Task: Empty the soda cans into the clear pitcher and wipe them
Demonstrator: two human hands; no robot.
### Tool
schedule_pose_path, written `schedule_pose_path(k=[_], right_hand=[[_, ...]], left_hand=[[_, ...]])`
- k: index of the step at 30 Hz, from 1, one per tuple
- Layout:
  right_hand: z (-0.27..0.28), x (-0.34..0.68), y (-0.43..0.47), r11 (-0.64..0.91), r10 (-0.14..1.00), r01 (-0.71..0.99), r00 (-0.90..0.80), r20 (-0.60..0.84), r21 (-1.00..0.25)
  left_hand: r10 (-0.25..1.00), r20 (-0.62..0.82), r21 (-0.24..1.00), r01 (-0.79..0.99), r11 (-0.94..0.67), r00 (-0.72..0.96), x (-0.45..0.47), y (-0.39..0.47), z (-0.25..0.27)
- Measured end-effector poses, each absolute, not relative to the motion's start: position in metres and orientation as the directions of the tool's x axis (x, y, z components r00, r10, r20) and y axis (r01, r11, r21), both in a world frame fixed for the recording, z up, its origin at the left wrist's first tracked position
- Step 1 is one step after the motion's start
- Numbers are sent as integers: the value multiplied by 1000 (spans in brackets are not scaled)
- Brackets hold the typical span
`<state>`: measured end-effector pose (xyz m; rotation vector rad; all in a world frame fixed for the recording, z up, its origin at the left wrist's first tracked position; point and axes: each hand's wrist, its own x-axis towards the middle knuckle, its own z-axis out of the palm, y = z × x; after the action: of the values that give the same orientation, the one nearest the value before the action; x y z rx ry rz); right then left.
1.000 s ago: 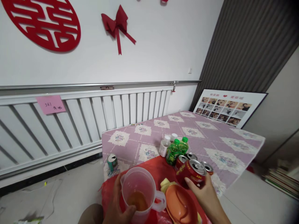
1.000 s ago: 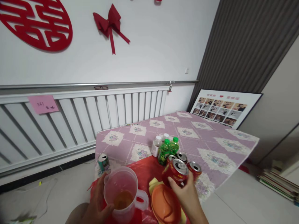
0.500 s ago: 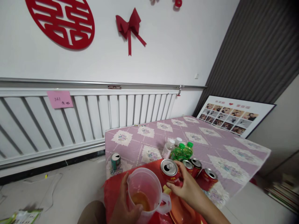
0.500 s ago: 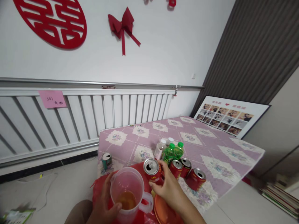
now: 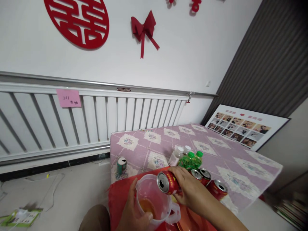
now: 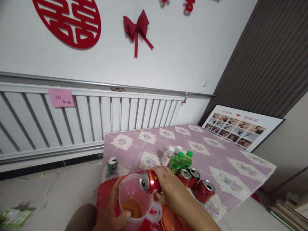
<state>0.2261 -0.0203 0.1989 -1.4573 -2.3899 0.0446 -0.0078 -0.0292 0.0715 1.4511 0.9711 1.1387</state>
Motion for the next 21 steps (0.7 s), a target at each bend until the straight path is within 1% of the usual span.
schedule_pose_path(k=[4, 8, 10, 16, 18, 21], right_hand=[[204, 221, -18, 480, 863, 874, -455, 222, -76], [208, 217, -18, 467, 868, 884, -465, 177, 29], [210, 215, -17, 455, 874, 887, -461, 153, 72], [213, 211, -15, 428, 886, 890, -448, 119, 159], [213, 210, -15, 423, 887, 887, -447, 116, 185], [212, 210, -15, 429, 877, 875, -463, 130, 226]], left_hand=[[965, 126, 990, 38, -138, 229, -8, -30, 72], [980, 102, 994, 18, -107, 170, -3, -31, 69], [984, 120, 993, -10, -120, 130, 0, -31, 64], [978, 159, 987, -46, -154, 132, 3, -31, 51], [981, 155, 988, -34, -152, 113, 0, -31, 53], [976, 136, 990, 18, -141, 171, -5, -30, 59]])
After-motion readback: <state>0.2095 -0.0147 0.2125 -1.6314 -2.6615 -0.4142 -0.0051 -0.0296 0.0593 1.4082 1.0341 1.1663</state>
